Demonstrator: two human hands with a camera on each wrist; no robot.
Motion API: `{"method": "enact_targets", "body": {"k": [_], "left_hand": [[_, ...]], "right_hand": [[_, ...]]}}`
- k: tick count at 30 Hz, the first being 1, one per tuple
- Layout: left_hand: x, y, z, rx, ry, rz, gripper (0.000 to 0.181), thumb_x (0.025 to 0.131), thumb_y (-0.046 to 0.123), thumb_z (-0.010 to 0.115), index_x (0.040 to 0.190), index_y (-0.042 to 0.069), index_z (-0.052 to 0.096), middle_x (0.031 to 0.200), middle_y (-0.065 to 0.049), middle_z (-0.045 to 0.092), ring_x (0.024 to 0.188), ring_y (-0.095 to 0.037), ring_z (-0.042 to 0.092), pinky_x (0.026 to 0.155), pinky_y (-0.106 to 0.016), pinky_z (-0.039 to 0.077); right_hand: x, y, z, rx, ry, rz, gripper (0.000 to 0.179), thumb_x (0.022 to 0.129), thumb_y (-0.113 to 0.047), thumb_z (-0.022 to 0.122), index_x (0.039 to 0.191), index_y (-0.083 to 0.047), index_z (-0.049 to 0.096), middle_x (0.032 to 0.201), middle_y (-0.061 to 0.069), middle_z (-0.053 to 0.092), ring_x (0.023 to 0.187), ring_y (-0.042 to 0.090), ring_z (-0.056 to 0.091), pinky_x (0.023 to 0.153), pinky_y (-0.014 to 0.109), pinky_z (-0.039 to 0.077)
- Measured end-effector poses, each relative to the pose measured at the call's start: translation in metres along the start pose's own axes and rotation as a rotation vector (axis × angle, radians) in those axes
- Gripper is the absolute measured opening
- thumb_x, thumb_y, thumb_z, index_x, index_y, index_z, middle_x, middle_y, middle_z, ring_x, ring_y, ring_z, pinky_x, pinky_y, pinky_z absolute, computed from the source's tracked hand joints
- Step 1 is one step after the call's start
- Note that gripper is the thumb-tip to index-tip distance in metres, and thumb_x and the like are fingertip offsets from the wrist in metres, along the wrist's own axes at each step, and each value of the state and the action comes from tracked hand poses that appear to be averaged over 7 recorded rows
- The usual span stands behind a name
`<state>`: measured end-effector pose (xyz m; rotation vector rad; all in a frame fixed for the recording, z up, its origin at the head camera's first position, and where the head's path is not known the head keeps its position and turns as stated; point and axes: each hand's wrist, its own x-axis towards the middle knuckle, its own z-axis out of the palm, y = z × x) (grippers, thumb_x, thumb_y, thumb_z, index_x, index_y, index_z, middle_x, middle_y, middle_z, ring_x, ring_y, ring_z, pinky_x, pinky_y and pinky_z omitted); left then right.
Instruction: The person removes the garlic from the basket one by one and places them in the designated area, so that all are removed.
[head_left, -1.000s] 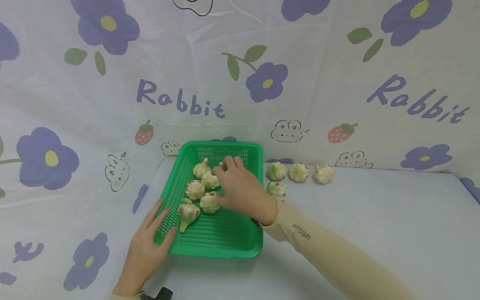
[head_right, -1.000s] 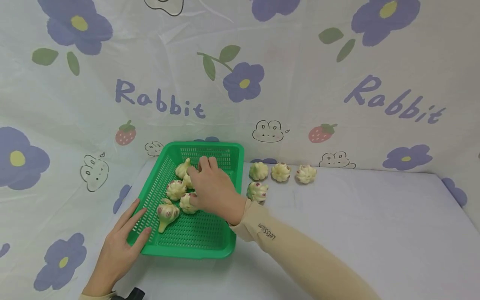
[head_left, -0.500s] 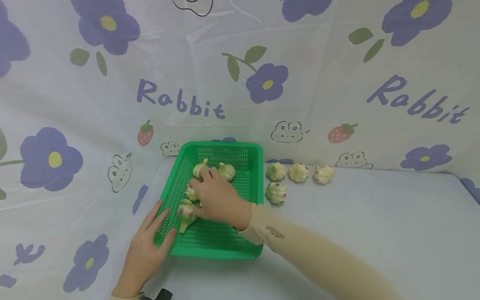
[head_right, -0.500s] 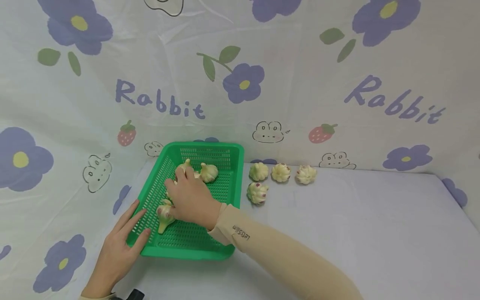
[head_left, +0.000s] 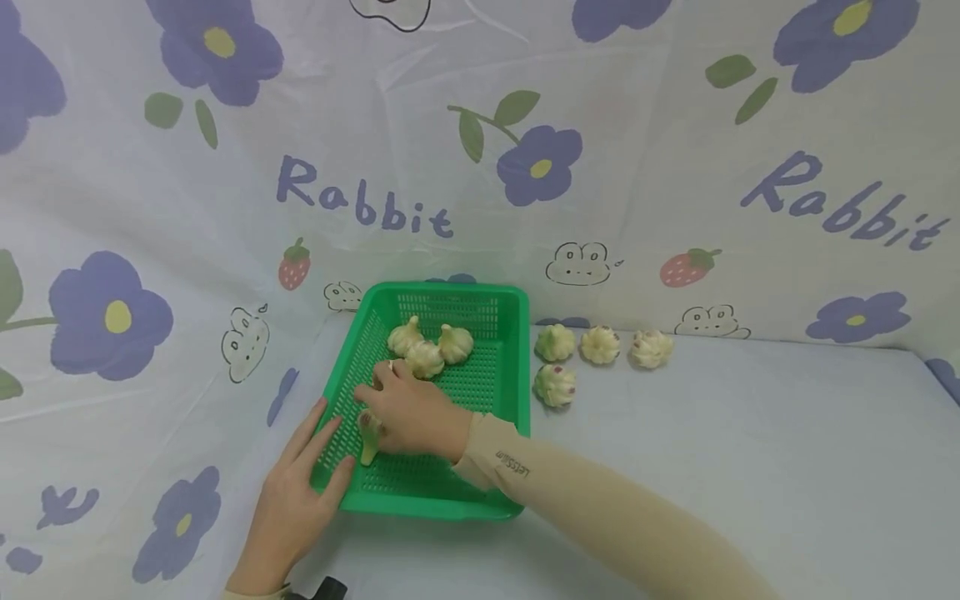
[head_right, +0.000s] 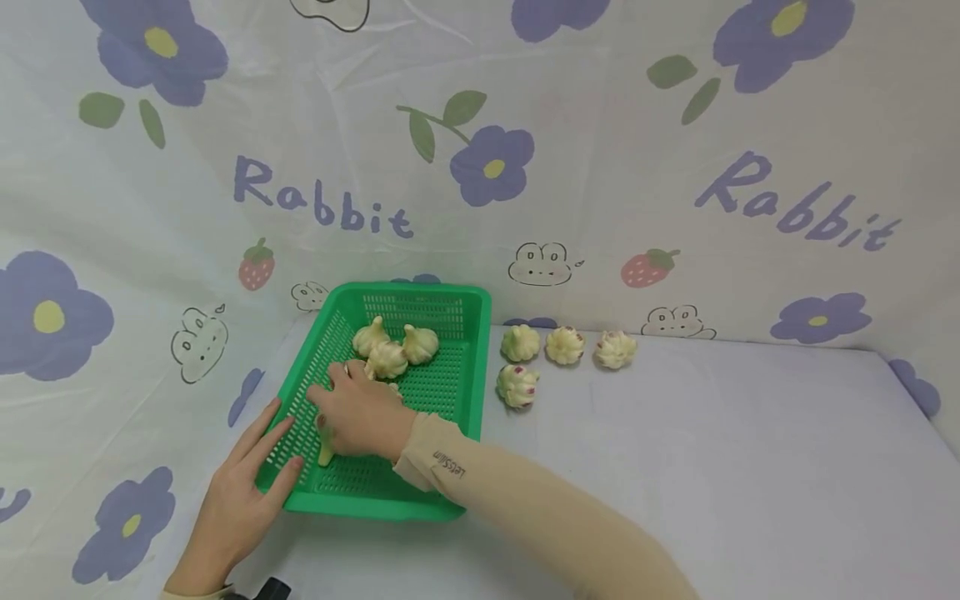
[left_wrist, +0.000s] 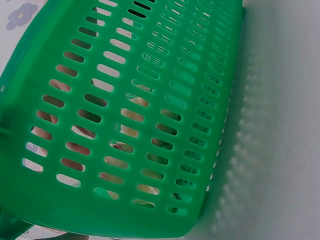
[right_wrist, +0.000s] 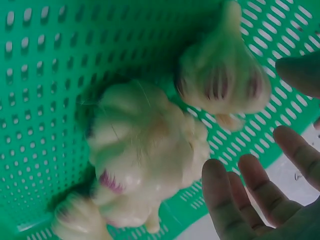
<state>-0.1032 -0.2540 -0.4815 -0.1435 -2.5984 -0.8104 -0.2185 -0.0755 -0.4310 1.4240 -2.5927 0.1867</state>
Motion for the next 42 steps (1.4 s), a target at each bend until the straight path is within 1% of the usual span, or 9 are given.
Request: {"method": "enact_targets", "body": {"k": [3, 7, 14, 19, 21, 27, 29, 34, 42], "left_hand": [[0.0, 0.0, 0.0, 0.009, 0.001, 0.005, 0.053, 0.098, 0.021, 0.072, 0.147, 0.009, 0.059, 0.167, -0.003, 0.04, 0.147, -0.037, 0.046, 0.11, -0.063, 0.047], [0.001, 0.0, 0.0, 0.014, 0.002, 0.006, 0.053, 0.097, 0.019, 0.073, 0.147, 0.009, 0.059, 0.167, -0.003, 0.04, 0.147, -0.037, 0.047, 0.11, -0.062, 0.047], [0.001, 0.0, 0.0, 0.017, 0.012, 0.014, 0.053, 0.096, 0.018, 0.073, 0.147, 0.009, 0.06, 0.166, -0.004, 0.041, 0.146, -0.037, 0.048, 0.11, -0.062, 0.047], [0.001, 0.0, 0.0, 0.025, 0.023, 0.017, 0.052, 0.096, 0.019, 0.073, 0.146, 0.009, 0.061, 0.166, -0.004, 0.042, 0.146, -0.037, 0.048, 0.11, -0.062, 0.047], [0.001, 0.0, 0.0, 0.025, 0.025, 0.016, 0.052, 0.096, 0.019, 0.073, 0.145, 0.009, 0.061, 0.165, -0.004, 0.043, 0.146, -0.037, 0.049, 0.11, -0.061, 0.047], [0.0, 0.0, 0.001, 0.034, 0.027, 0.017, 0.052, 0.095, 0.019, 0.074, 0.145, 0.011, 0.062, 0.165, -0.004, 0.043, 0.146, -0.036, 0.049, 0.111, -0.06, 0.047], [0.0, 0.0, 0.001, 0.037, 0.028, 0.02, 0.053, 0.095, 0.019, 0.074, 0.145, 0.01, 0.061, 0.165, -0.004, 0.043, 0.146, -0.036, 0.049, 0.111, -0.06, 0.047], [0.0, 0.0, 0.001, 0.04, 0.027, 0.018, 0.053, 0.095, 0.019, 0.074, 0.146, 0.01, 0.061, 0.166, -0.004, 0.042, 0.146, -0.036, 0.048, 0.111, -0.06, 0.047], [-0.002, -0.001, 0.002, 0.031, 0.034, 0.021, 0.052, 0.096, 0.019, 0.073, 0.146, 0.01, 0.061, 0.166, -0.003, 0.043, 0.146, -0.036, 0.048, 0.11, -0.061, 0.047]], "right_hand": [[0.004, -0.002, 0.004, -0.003, -0.07, 0.038, 0.034, 0.095, -0.028, 0.075, 0.128, -0.021, 0.067, 0.125, 0.008, 0.06, 0.116, 0.024, 0.056, 0.057, 0.019, 0.052], [0.008, -0.004, 0.005, 0.021, -0.163, 0.066, 0.042, 0.093, -0.033, 0.079, 0.131, -0.023, 0.064, 0.131, 0.008, 0.058, 0.121, 0.024, 0.053, 0.059, 0.024, 0.057], [0.016, -0.007, 0.011, -0.021, -0.228, 0.051, 0.058, 0.091, -0.04, 0.08, 0.144, -0.025, 0.06, 0.139, 0.008, 0.057, 0.125, 0.023, 0.053, 0.076, 0.034, 0.064], [0.018, -0.008, 0.02, -0.041, -0.24, 0.028, 0.063, 0.087, -0.039, 0.084, 0.143, -0.022, 0.061, 0.141, 0.012, 0.058, 0.129, 0.026, 0.053, 0.096, 0.036, 0.059], [0.018, -0.008, 0.024, -0.036, -0.247, 0.025, 0.061, 0.087, -0.036, 0.083, 0.142, -0.022, 0.061, 0.141, 0.014, 0.058, 0.131, 0.027, 0.054, 0.099, 0.035, 0.057], [0.017, -0.009, 0.028, 0.04, -0.289, 0.057, 0.058, 0.089, -0.033, 0.084, 0.141, -0.021, 0.06, 0.135, 0.012, 0.058, 0.117, 0.021, 0.057, 0.083, 0.03, 0.06], [0.017, -0.01, 0.029, 0.048, -0.296, 0.067, 0.062, 0.088, -0.037, 0.085, 0.142, -0.022, 0.059, 0.136, 0.013, 0.058, 0.117, 0.021, 0.058, 0.083, 0.031, 0.061], [0.016, -0.01, 0.03, 0.044, -0.302, 0.081, 0.068, 0.086, -0.044, 0.085, 0.146, -0.028, 0.058, 0.146, 0.015, 0.055, 0.129, 0.029, 0.058, 0.089, 0.036, 0.062], [0.013, -0.009, 0.033, 0.027, -0.284, 0.046, 0.061, 0.09, -0.035, 0.082, 0.146, -0.029, 0.057, 0.133, 0.011, 0.06, 0.114, 0.021, 0.059, 0.08, 0.029, 0.061]]}}
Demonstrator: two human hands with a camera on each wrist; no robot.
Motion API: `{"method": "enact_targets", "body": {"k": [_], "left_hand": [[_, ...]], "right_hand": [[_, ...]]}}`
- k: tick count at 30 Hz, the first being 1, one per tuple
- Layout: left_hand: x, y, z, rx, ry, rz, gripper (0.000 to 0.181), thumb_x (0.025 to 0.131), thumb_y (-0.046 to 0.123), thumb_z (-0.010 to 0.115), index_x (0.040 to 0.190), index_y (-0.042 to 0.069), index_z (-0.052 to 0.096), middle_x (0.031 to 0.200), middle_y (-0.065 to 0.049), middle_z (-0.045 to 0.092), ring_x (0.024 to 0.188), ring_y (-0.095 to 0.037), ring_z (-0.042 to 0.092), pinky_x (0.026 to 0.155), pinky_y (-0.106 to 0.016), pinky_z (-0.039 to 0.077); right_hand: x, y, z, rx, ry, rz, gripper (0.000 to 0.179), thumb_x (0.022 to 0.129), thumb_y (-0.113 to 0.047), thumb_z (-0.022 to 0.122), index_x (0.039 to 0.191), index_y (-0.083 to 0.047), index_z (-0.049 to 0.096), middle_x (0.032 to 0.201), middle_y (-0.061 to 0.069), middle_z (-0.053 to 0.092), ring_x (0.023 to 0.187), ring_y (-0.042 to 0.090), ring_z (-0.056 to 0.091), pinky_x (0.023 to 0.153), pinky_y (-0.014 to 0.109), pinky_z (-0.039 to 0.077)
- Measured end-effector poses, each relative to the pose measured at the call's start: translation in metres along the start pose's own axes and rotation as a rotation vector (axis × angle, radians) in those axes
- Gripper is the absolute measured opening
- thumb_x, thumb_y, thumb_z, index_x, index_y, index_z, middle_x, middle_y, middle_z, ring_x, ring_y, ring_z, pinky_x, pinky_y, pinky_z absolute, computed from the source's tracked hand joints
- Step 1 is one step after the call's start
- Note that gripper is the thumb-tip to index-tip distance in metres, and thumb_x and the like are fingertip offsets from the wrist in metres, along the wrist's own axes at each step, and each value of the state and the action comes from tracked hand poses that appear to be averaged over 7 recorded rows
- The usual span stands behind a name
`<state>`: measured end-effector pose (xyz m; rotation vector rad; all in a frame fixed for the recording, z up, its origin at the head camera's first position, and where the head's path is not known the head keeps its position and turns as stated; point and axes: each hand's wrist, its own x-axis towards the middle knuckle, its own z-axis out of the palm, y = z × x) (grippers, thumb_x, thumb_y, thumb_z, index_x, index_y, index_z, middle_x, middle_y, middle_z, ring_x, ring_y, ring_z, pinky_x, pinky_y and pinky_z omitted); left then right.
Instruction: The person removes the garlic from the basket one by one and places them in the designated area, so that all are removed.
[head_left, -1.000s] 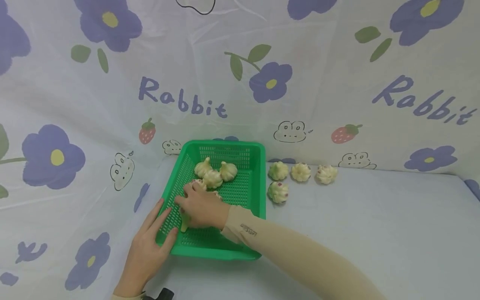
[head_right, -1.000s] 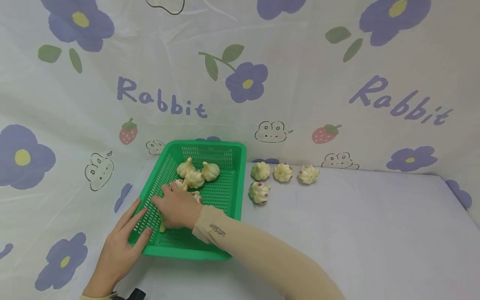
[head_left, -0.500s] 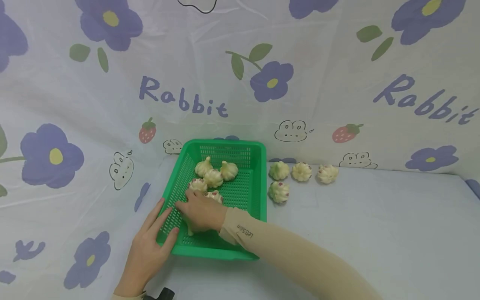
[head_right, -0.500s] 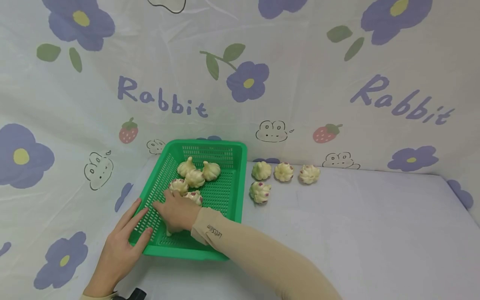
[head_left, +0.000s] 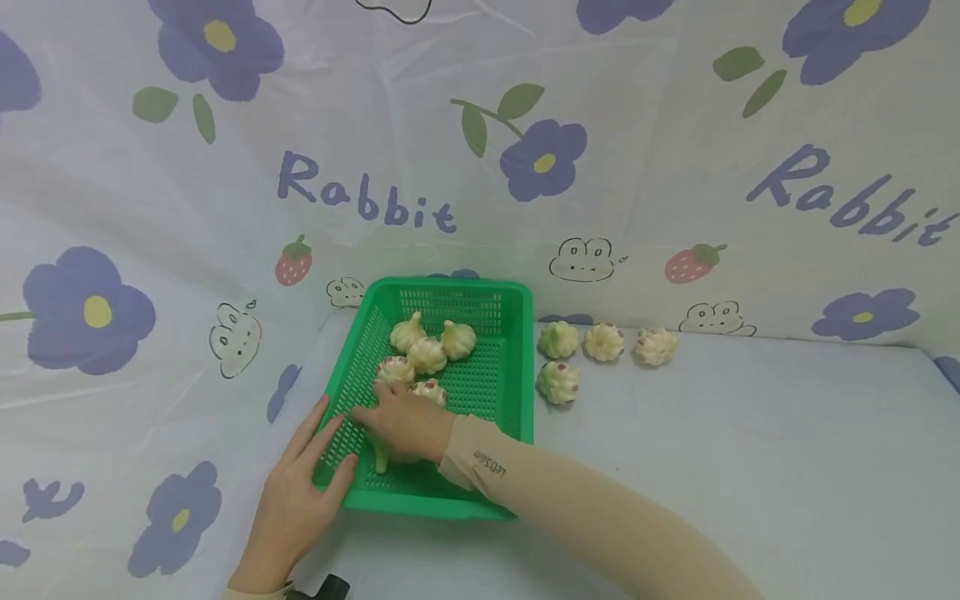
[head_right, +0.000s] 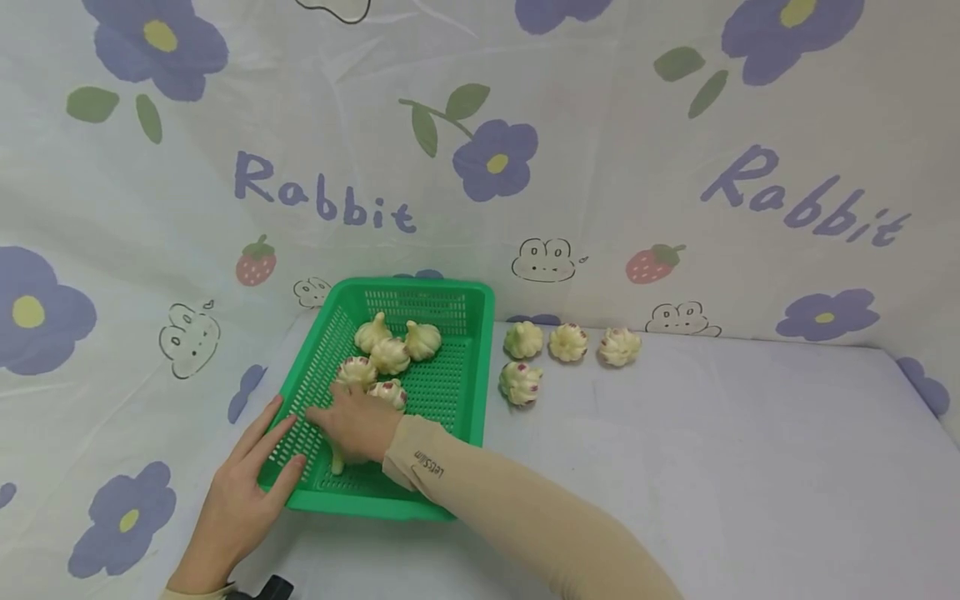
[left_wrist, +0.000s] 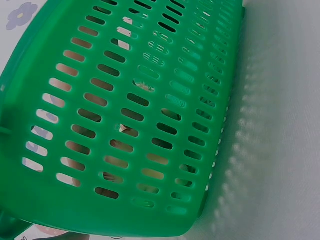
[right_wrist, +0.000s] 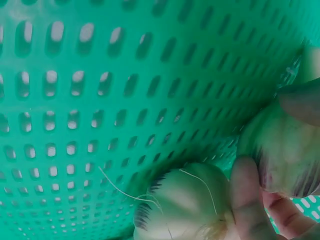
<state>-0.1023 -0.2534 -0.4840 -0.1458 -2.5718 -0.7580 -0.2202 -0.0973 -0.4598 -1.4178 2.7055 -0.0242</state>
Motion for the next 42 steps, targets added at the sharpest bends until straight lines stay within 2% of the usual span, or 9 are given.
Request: {"method": "enact_targets", "body": {"k": [5, 16, 21, 30, 34, 37, 39, 42], "left_hand": [[-0.001, -0.001, 0.0, -0.015, 0.001, -0.008, 0.052, 0.096, 0.019, 0.073, 0.146, 0.011, 0.061, 0.166, -0.002, 0.042, 0.147, -0.036, 0.047, 0.109, -0.063, 0.047], [-0.002, -0.001, 0.001, -0.013, -0.003, 0.004, 0.051, 0.097, 0.021, 0.073, 0.146, 0.01, 0.061, 0.166, -0.003, 0.042, 0.146, -0.036, 0.048, 0.108, -0.062, 0.049], [-0.002, -0.001, 0.001, -0.012, 0.008, 0.007, 0.052, 0.095, 0.017, 0.074, 0.145, 0.009, 0.062, 0.166, -0.003, 0.042, 0.147, -0.036, 0.047, 0.109, -0.061, 0.048], [-0.002, -0.002, 0.003, -0.016, 0.006, 0.001, 0.053, 0.095, 0.017, 0.074, 0.145, 0.008, 0.061, 0.166, -0.002, 0.042, 0.147, -0.035, 0.047, 0.109, -0.061, 0.048], [-0.002, -0.002, 0.003, -0.018, 0.001, -0.005, 0.053, 0.095, 0.017, 0.074, 0.146, 0.008, 0.061, 0.166, -0.002, 0.042, 0.147, -0.034, 0.047, 0.11, -0.06, 0.047], [-0.002, -0.002, 0.003, -0.02, 0.003, -0.005, 0.053, 0.095, 0.017, 0.074, 0.145, 0.008, 0.061, 0.166, -0.001, 0.042, 0.147, -0.034, 0.048, 0.11, -0.06, 0.047], [-0.002, -0.002, 0.003, -0.022, 0.004, -0.005, 0.052, 0.095, 0.017, 0.074, 0.145, 0.008, 0.061, 0.166, -0.001, 0.042, 0.147, -0.034, 0.048, 0.11, -0.061, 0.047], [-0.001, -0.003, 0.003, -0.029, 0.004, -0.003, 0.052, 0.096, 0.019, 0.073, 0.145, 0.008, 0.061, 0.166, -0.001, 0.042, 0.147, -0.034, 0.047, 0.11, -0.061, 0.047]], "right_hand": [[-0.001, 0.0, 0.001, -0.029, -0.01, -0.01, 0.059, 0.094, -0.027, 0.079, 0.147, -0.028, 0.055, 0.133, 0.01, 0.06, 0.115, 0.021, 0.058, 0.082, 0.029, 0.06], [0.001, 0.0, 0.001, -0.035, -0.058, 0.004, 0.06, 0.094, -0.027, 0.079, 0.148, -0.026, 0.052, 0.141, 0.012, 0.056, 0.125, 0.023, 0.054, 0.085, 0.031, 0.059], [0.001, 0.001, 0.002, -0.028, -0.052, -0.005, 0.065, 0.092, -0.036, 0.08, 0.148, -0.023, 0.05, 0.14, 0.012, 0.056, 0.125, 0.024, 0.054, 0.09, 0.031, 0.058], [0.0, 0.003, -0.004, -0.013, -0.072, 0.031, 0.069, 0.088, -0.036, 0.084, 0.146, -0.017, 0.052, 0.146, 0.013, 0.054, 0.129, 0.026, 0.056, 0.095, 0.033, 0.059], [0.0, 0.005, -0.009, -0.003, -0.061, 0.056, 0.07, 0.087, -0.037, 0.085, 0.146, -0.013, 0.055, 0.152, 0.014, 0.051, 0.13, 0.027, 0.058, 0.091, 0.033, 0.062], [-0.002, 0.007, -0.014, 0.016, -0.041, 0.076, 0.071, 0.086, -0.042, 0.085, 0.144, -0.012, 0.057, 0.155, 0.014, 0.048, 0.133, 0.029, 0.056, 0.089, 0.039, 0.063], [-0.005, 0.008, -0.017, 0.024, -0.018, 0.082, 0.069, 0.085, -0.041, 0.086, 0.142, -0.012, 0.059, 0.154, 0.013, 0.048, 0.132, 0.03, 0.056, 0.085, 0.042, 0.064], [-0.008, 0.011, -0.02, 0.017, 0.024, 0.08, 0.066, 0.084, -0.035, 0.087, 0.139, -0.012, 0.061, 0.15, 0.011, 0.05, 0.131, 0.03, 0.057, 0.088, 0.042, 0.064]]}}
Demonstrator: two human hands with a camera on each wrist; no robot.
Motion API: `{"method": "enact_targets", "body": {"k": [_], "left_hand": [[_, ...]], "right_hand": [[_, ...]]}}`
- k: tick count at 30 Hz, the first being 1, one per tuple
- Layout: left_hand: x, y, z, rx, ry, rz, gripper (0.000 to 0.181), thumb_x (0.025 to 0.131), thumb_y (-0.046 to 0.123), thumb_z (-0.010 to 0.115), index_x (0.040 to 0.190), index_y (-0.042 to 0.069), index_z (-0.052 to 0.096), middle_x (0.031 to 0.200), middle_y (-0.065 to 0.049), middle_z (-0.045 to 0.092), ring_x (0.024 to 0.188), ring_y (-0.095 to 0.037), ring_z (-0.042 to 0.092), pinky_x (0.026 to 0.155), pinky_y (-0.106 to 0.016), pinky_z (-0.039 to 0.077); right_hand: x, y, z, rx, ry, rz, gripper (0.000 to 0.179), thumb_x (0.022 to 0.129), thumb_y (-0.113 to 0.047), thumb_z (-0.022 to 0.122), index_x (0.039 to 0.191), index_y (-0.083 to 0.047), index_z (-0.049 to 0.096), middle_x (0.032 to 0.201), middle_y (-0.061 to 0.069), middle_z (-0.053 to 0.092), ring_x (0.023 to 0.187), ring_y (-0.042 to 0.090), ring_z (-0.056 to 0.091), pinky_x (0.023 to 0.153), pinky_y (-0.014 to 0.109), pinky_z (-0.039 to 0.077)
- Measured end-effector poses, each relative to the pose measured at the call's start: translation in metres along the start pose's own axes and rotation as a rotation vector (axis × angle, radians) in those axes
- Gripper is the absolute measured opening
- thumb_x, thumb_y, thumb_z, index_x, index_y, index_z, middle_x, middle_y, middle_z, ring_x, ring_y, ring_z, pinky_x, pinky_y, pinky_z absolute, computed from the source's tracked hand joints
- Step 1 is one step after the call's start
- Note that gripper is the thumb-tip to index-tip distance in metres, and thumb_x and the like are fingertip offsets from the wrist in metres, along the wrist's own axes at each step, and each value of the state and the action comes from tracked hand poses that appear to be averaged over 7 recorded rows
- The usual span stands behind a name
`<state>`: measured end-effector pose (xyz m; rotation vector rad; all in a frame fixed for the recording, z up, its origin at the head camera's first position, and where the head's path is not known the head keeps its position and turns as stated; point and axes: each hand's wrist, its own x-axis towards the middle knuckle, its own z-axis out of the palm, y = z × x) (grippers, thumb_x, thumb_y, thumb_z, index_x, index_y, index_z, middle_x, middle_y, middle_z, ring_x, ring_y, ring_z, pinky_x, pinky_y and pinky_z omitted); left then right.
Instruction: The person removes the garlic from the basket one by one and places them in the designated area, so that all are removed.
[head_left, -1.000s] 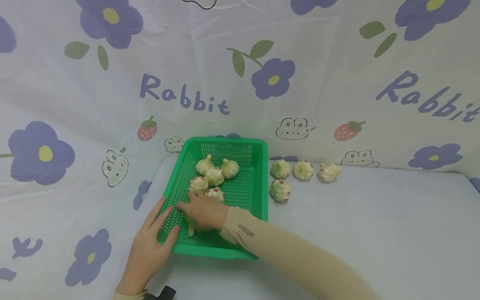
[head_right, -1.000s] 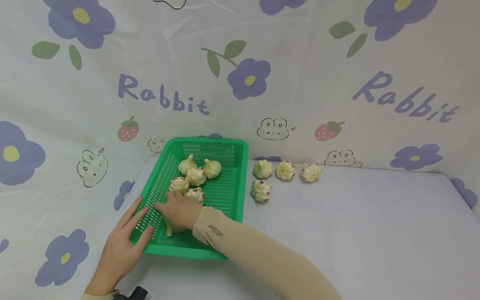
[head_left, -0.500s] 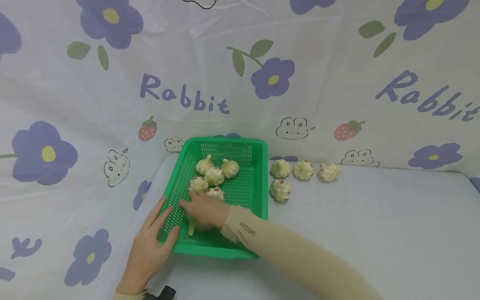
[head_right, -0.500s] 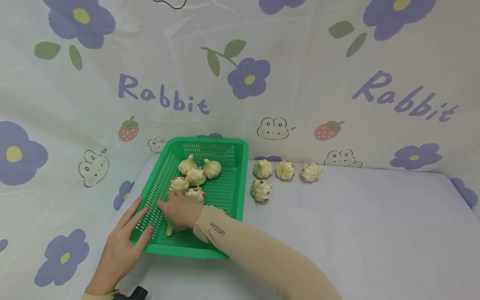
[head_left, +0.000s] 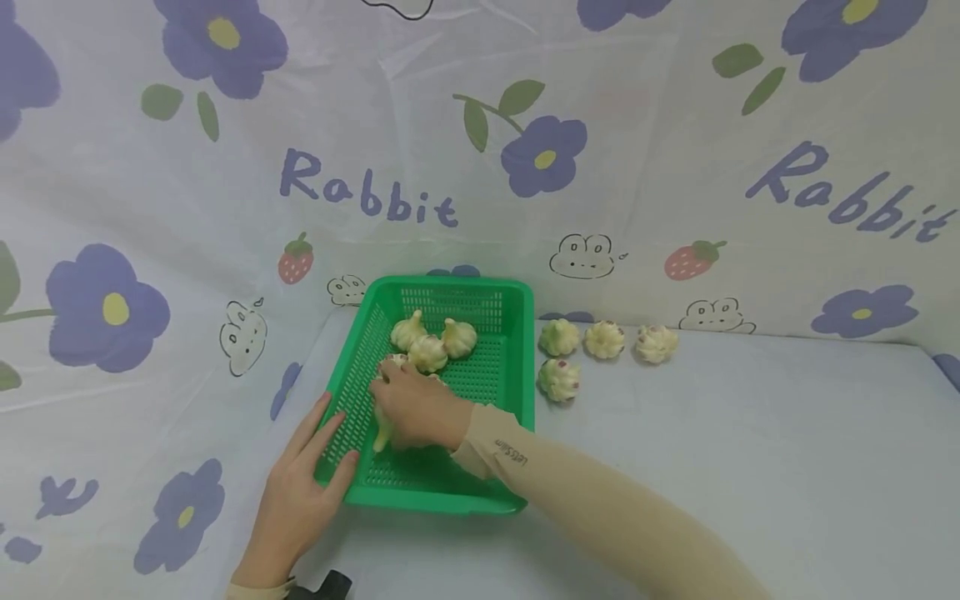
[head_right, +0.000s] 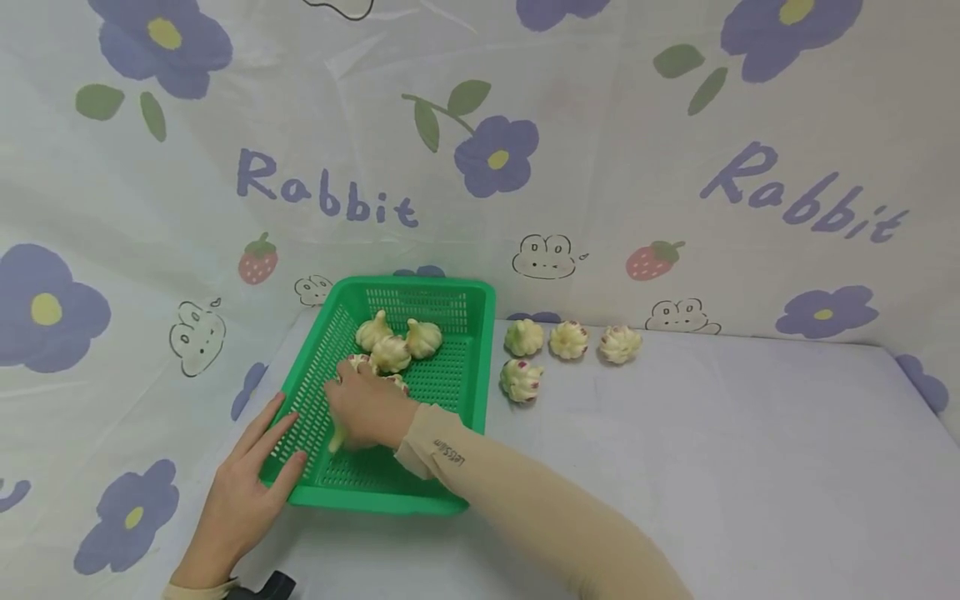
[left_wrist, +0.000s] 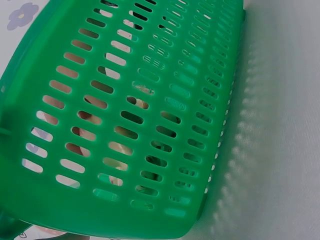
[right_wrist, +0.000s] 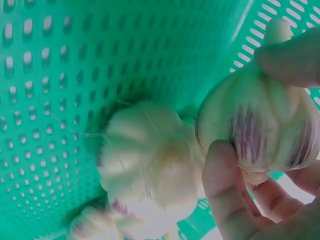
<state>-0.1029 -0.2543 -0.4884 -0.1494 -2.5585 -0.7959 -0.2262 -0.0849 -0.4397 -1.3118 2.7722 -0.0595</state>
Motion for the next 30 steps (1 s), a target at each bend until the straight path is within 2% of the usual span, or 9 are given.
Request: {"method": "enact_targets", "body": {"k": [5, 10, 12, 16, 20, 24, 26, 28, 30], "left_hand": [[0.001, 0.001, 0.0, -0.003, 0.001, 0.007, 0.052, 0.096, 0.02, 0.073, 0.145, 0.008, 0.061, 0.166, -0.001, 0.042, 0.147, -0.033, 0.047, 0.11, -0.06, 0.047], [0.0, 0.002, 0.0, -0.002, 0.001, 0.008, 0.052, 0.096, 0.019, 0.073, 0.145, 0.008, 0.061, 0.165, -0.001, 0.043, 0.147, -0.032, 0.048, 0.109, -0.06, 0.047], [0.001, 0.002, 0.0, -0.005, -0.002, 0.004, 0.052, 0.096, 0.02, 0.073, 0.146, 0.008, 0.061, 0.165, -0.001, 0.043, 0.147, -0.033, 0.048, 0.11, -0.06, 0.047], [0.002, 0.003, -0.001, -0.016, -0.01, -0.006, 0.052, 0.097, 0.02, 0.073, 0.146, 0.008, 0.06, 0.166, -0.001, 0.042, 0.147, -0.033, 0.047, 0.11, -0.06, 0.047], [0.002, 0.003, -0.001, -0.016, -0.012, -0.008, 0.052, 0.097, 0.021, 0.072, 0.146, 0.009, 0.06, 0.166, -0.001, 0.041, 0.148, -0.034, 0.047, 0.11, -0.061, 0.047], [0.002, 0.004, -0.001, -0.014, -0.007, -0.005, 0.051, 0.097, 0.021, 0.072, 0.145, 0.008, 0.061, 0.166, -0.002, 0.042, 0.148, -0.034, 0.047, 0.11, -0.061, 0.046], [0.002, 0.004, -0.001, -0.017, -0.008, -0.009, 0.051, 0.097, 0.021, 0.072, 0.145, 0.008, 0.061, 0.166, -0.002, 0.041, 0.148, -0.035, 0.046, 0.11, -0.062, 0.047], [0.002, 0.004, 0.0, -0.014, -0.014, -0.021, 0.052, 0.097, 0.021, 0.073, 0.145, 0.009, 0.061, 0.167, -0.001, 0.041, 0.148, -0.035, 0.046, 0.111, -0.062, 0.046], [0.002, 0.004, 0.0, -0.011, -0.019, -0.03, 0.052, 0.097, 0.021, 0.073, 0.146, 0.009, 0.061, 0.167, -0.001, 0.04, 0.148, -0.036, 0.046, 0.111, -0.062, 0.046]], "right_hand": [[-0.007, 0.005, -0.007, 0.026, 0.068, -0.032, 0.062, 0.081, -0.027, 0.089, 0.135, -0.011, 0.062, 0.14, 0.011, 0.056, 0.127, 0.025, 0.058, 0.1, 0.031, 0.057], [-0.015, 0.009, -0.022, 0.092, 0.106, -0.023, 0.063, 0.079, -0.025, 0.091, 0.134, -0.011, 0.062, 0.134, 0.011, 0.057, 0.114, 0.021, 0.06, 0.084, 0.023, 0.058], [-0.018, 0.011, -0.028, 0.105, 0.123, -0.016, 0.063, 0.079, -0.023, 0.09, 0.134, -0.012, 0.062, 0.134, 0.012, 0.056, 0.115, 0.022, 0.058, 0.081, 0.024, 0.058], [-0.027, 0.015, -0.039, 0.086, 0.172, -0.022, 0.061, 0.079, -0.023, 0.091, 0.133, -0.012, 0.063, 0.13, 0.011, 0.056, 0.114, 0.023, 0.057, 0.092, 0.033, 0.059], [-0.037, 0.022, -0.051, 0.136, 0.201, -0.009, 0.061, 0.079, -0.019, 0.09, 0.133, -0.012, 0.062, 0.126, 0.012, 0.056, 0.111, 0.024, 0.058, 0.096, 0.039, 0.058], [-0.049, 0.029, -0.061, 0.227, 0.208, 0.01, 0.059, 0.081, -0.015, 0.087, 0.133, -0.01, 0.061, 0.124, 0.013, 0.054, 0.109, 0.026, 0.058, 0.087, 0.037, 0.059], [-0.055, 0.034, -0.064, 0.269, 0.21, 0.015, 0.059, 0.082, -0.018, 0.088, 0.133, -0.008, 0.061, 0.121, 0.013, 0.052, 0.106, 0.026, 0.055, 0.084, 0.034, 0.057], [-0.062, 0.038, -0.067, 0.319, 0.215, 0.02, 0.059, 0.083, -0.023, 0.089, 0.133, -0.007, 0.061, 0.118, 0.012, 0.05, 0.097, 0.024, 0.05, 0.075, 0.031, 0.054], [-0.068, 0.044, -0.068, 0.345, 0.231, 0.023, 0.06, 0.083, -0.025, 0.09, 0.133, -0.006, 0.061, 0.117, 0.012, 0.049, 0.095, 0.023, 0.047, 0.075, 0.03, 0.051]]}}
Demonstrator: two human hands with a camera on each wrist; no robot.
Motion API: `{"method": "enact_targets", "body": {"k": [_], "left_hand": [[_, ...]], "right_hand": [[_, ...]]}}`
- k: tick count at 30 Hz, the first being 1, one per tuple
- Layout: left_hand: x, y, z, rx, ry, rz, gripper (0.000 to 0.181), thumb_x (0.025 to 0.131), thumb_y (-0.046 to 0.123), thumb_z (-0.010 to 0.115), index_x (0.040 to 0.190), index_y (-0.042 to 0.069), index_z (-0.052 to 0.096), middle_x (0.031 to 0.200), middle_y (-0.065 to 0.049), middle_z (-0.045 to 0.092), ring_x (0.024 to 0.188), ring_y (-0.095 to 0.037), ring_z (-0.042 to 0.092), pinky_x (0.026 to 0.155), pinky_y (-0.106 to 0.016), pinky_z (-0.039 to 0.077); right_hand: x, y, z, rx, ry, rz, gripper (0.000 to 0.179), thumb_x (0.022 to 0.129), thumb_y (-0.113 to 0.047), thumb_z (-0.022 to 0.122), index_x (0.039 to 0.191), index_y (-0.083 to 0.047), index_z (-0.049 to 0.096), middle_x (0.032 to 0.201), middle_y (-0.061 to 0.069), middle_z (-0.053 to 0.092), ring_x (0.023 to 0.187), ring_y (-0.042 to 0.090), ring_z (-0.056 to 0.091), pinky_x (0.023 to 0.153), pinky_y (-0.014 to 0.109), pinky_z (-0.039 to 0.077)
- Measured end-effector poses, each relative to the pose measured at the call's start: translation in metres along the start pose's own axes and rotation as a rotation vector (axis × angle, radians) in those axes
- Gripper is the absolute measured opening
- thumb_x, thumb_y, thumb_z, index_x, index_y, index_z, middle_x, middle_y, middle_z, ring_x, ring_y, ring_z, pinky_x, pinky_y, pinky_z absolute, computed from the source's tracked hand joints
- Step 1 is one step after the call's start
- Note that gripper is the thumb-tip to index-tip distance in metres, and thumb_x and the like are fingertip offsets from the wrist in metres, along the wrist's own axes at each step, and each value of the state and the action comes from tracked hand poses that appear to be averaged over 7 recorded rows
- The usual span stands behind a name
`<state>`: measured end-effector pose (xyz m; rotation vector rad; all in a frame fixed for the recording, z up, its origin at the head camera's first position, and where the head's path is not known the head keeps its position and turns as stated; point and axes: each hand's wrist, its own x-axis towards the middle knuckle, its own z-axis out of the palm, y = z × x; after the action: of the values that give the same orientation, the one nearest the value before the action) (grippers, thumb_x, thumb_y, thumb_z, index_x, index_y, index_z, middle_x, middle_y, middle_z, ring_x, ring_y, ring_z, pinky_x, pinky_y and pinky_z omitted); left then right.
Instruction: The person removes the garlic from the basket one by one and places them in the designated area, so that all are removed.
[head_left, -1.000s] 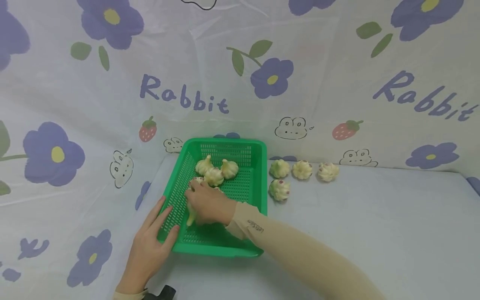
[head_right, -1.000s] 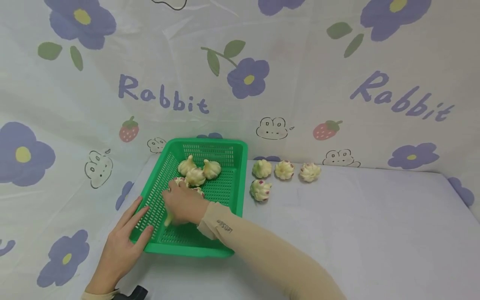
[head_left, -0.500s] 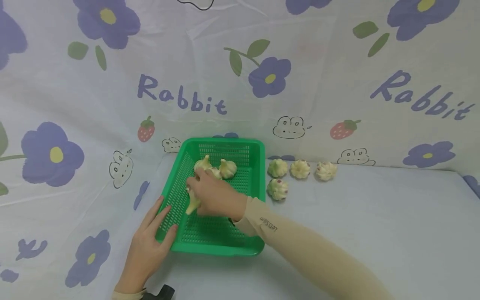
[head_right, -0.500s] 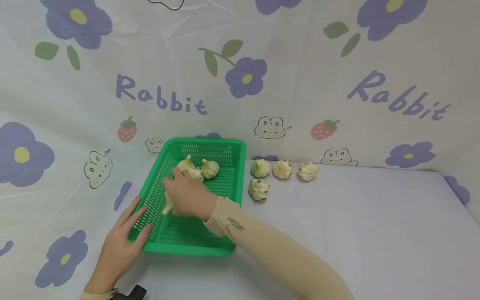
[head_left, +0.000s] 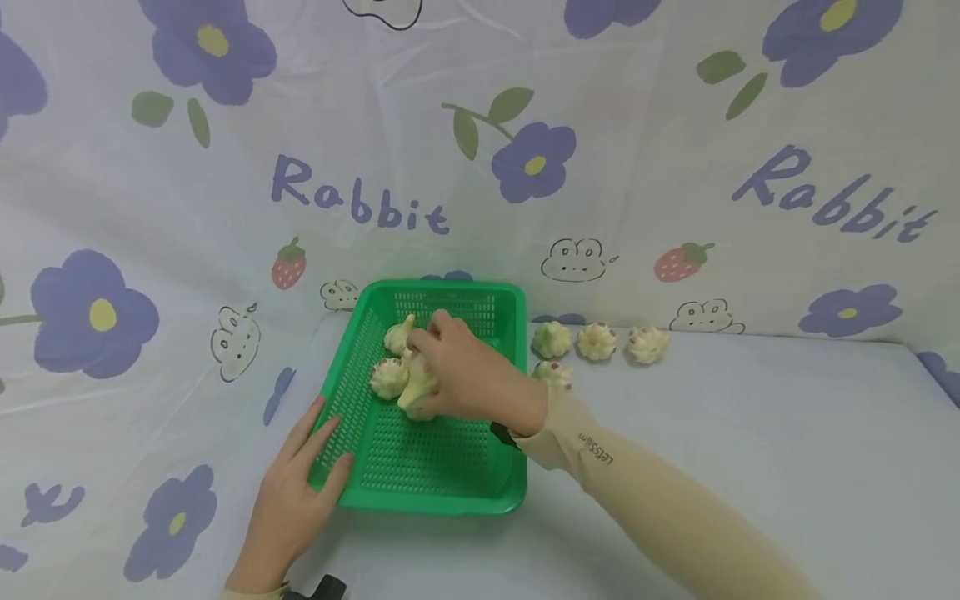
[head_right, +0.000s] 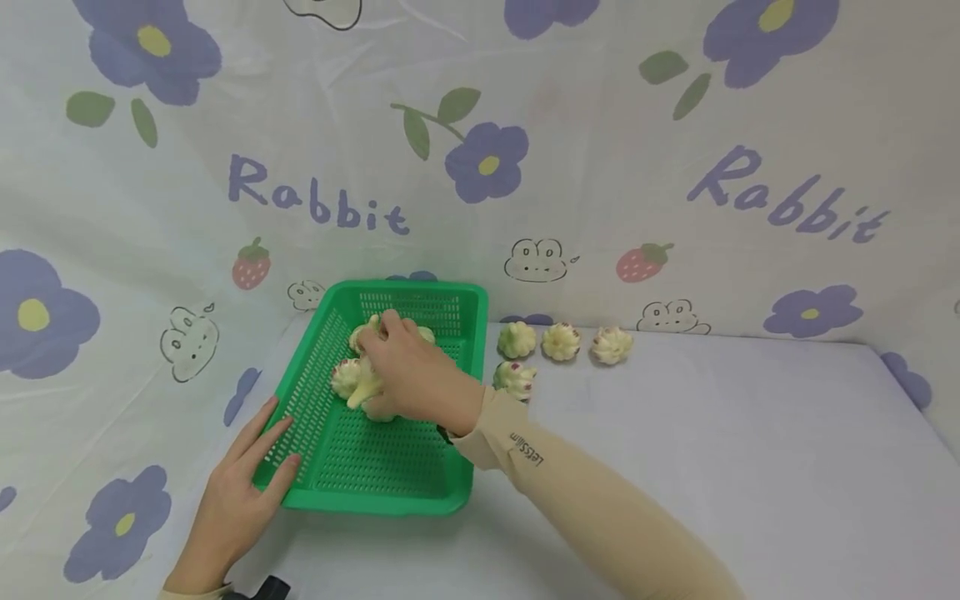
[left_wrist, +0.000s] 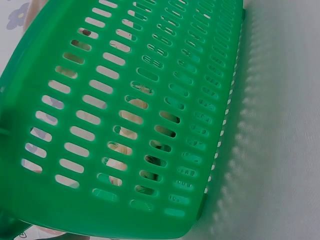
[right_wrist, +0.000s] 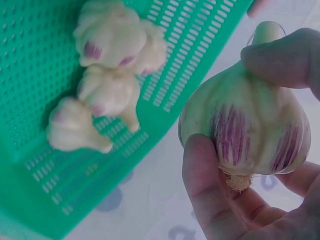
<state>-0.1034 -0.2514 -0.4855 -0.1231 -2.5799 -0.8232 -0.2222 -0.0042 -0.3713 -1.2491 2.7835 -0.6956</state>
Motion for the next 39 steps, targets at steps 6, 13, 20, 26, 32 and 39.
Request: {"method": "enact_targets", "body": {"k": [6, 13, 20, 26, 32, 39], "left_hand": [[-0.001, 0.001, -0.001, 0.0, 0.001, 0.003, 0.052, 0.096, 0.02, 0.073, 0.145, 0.008, 0.061, 0.167, -0.002, 0.041, 0.148, -0.037, 0.046, 0.111, -0.064, 0.046], [0.001, 0.003, -0.001, -0.01, -0.004, 0.0, 0.051, 0.097, 0.021, 0.073, 0.145, 0.01, 0.061, 0.167, -0.002, 0.041, 0.148, -0.037, 0.045, 0.111, -0.064, 0.045], [0.001, 0.003, 0.0, 0.003, -0.008, -0.005, 0.051, 0.098, 0.024, 0.072, 0.146, 0.009, 0.061, 0.167, -0.003, 0.041, 0.148, -0.038, 0.045, 0.111, -0.064, 0.045], [0.001, 0.001, 0.001, 0.012, -0.019, -0.007, 0.052, 0.098, 0.024, 0.072, 0.146, 0.009, 0.06, 0.167, -0.003, 0.04, 0.147, -0.04, 0.045, 0.11, -0.065, 0.045], [0.003, -0.001, 0.003, 0.004, -0.035, -0.019, 0.053, 0.099, 0.025, 0.071, 0.148, 0.01, 0.059, 0.168, -0.002, 0.038, 0.149, -0.039, 0.043, 0.113, -0.065, 0.043], [0.0, -0.002, 0.003, -0.008, -0.026, -0.011, 0.053, 0.098, 0.024, 0.072, 0.148, 0.01, 0.059, 0.167, -0.002, 0.039, 0.149, -0.039, 0.043, 0.113, -0.065, 0.042]], "right_hand": [[-0.016, 0.015, -0.01, 0.005, 0.054, 0.025, 0.055, 0.083, -0.006, 0.079, 0.134, -0.006, 0.06, 0.121, 0.014, 0.049, 0.097, 0.024, 0.048, 0.074, 0.03, 0.049], [-0.035, 0.034, -0.018, 0.052, 0.102, 0.075, 0.058, 0.079, -0.002, 0.078, 0.134, -0.007, 0.06, 0.123, 0.014, 0.048, 0.097, 0.023, 0.051, 0.072, 0.029, 0.052], [-0.059, 0.051, -0.026, 0.011, 0.17, 0.09, 0.059, 0.078, -0.003, 0.078, 0.134, -0.006, 0.06, 0.124, 0.016, 0.049, 0.095, 0.023, 0.054, 0.075, 0.031, 0.052], [-0.074, 0.063, -0.03, -0.024, 0.238, 0.11, 0.058, 0.076, -0.004, 0.08, 0.131, -0.004, 0.062, 0.123, 0.018, 0.053, 0.1, 0.027, 0.057, 0.078, 0.034, 0.056], [-0.091, 0.077, -0.034, -0.021, 0.239, 0.18, 0.059, 0.076, -0.004, 0.078, 0.133, -0.005, 0.062, 0.123, 0.017, 0.053, 0.101, 0.028, 0.058, 0.08, 0.036, 0.056], [-0.111, 0.096, -0.039, -0.027, 0.228, 0.253, 0.066, 0.075, -0.01, 0.085, 0.136, -0.004, 0.06, 0.126, 0.017, 0.051, 0.104, 0.029, 0.057, 0.082, 0.037, 0.054]]}}
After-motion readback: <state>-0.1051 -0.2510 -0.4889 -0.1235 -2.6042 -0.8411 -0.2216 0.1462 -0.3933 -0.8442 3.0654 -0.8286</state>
